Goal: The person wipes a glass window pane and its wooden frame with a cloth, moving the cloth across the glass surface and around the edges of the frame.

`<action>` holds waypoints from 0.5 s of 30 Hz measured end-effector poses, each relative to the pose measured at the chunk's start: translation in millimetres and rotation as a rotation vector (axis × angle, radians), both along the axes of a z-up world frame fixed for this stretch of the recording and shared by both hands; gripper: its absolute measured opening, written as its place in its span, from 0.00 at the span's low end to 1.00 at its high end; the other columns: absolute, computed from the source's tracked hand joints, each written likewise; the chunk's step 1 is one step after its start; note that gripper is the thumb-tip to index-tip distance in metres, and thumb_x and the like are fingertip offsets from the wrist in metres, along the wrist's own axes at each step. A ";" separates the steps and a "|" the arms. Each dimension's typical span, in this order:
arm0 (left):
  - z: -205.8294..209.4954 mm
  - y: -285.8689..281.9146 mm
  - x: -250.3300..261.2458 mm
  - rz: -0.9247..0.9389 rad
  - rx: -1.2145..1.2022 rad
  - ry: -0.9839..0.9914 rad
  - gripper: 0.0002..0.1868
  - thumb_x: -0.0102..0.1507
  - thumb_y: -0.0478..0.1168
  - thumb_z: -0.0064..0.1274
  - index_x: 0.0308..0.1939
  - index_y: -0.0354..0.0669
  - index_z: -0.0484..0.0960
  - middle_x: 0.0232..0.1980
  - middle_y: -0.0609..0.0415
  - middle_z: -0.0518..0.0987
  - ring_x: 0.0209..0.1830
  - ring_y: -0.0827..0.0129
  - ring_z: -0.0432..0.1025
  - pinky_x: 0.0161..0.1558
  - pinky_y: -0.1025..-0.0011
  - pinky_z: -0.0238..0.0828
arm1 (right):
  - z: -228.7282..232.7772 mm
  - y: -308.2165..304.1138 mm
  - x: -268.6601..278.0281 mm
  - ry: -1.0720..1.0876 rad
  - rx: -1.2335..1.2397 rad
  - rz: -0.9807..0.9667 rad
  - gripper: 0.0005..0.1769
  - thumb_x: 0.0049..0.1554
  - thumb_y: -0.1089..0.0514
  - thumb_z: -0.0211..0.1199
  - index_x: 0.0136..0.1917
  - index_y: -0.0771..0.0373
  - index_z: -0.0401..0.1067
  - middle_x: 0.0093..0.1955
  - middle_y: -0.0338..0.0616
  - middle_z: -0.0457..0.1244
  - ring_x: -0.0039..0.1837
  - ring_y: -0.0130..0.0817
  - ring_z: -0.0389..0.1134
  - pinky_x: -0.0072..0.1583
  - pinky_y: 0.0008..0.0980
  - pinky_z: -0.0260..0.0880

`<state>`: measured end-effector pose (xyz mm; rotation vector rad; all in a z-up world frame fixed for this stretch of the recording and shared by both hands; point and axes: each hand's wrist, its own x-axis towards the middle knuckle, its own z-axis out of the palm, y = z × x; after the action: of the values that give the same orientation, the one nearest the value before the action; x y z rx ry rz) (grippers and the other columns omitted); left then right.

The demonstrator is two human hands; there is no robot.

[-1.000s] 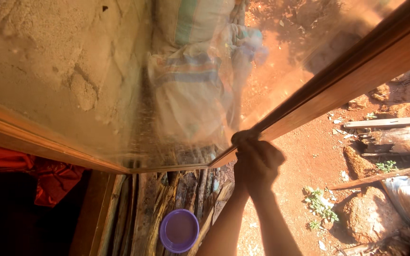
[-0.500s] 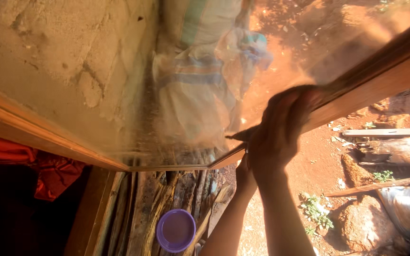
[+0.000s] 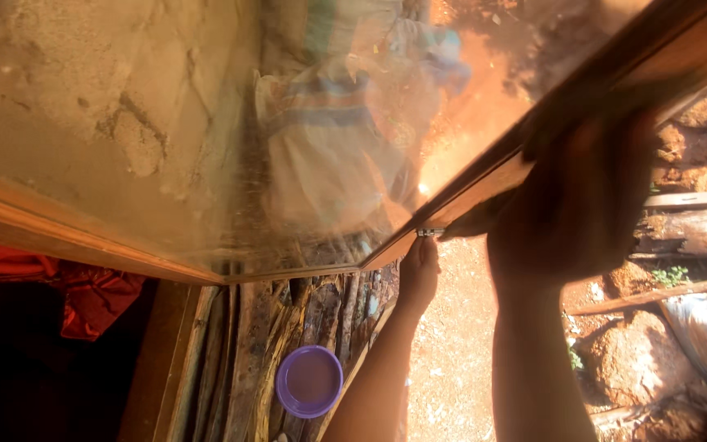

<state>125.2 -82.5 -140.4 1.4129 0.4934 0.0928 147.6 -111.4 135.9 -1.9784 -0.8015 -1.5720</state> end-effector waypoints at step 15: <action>-46.3 -17.8 16.2 0.032 0.007 -0.307 0.19 0.74 0.50 0.36 0.45 0.38 0.73 0.32 0.52 0.72 0.31 0.68 0.70 0.39 0.66 0.69 | -120.0 28.1 -28.5 0.386 0.020 0.474 0.14 0.48 0.71 0.67 0.49 0.74 0.76 0.55 0.56 0.68 0.61 0.48 0.70 0.58 0.40 0.77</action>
<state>141.4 -100.3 -186.7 1.3682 0.2609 0.3324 119.0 -83.3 15.9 -1.8197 -0.9912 -0.8914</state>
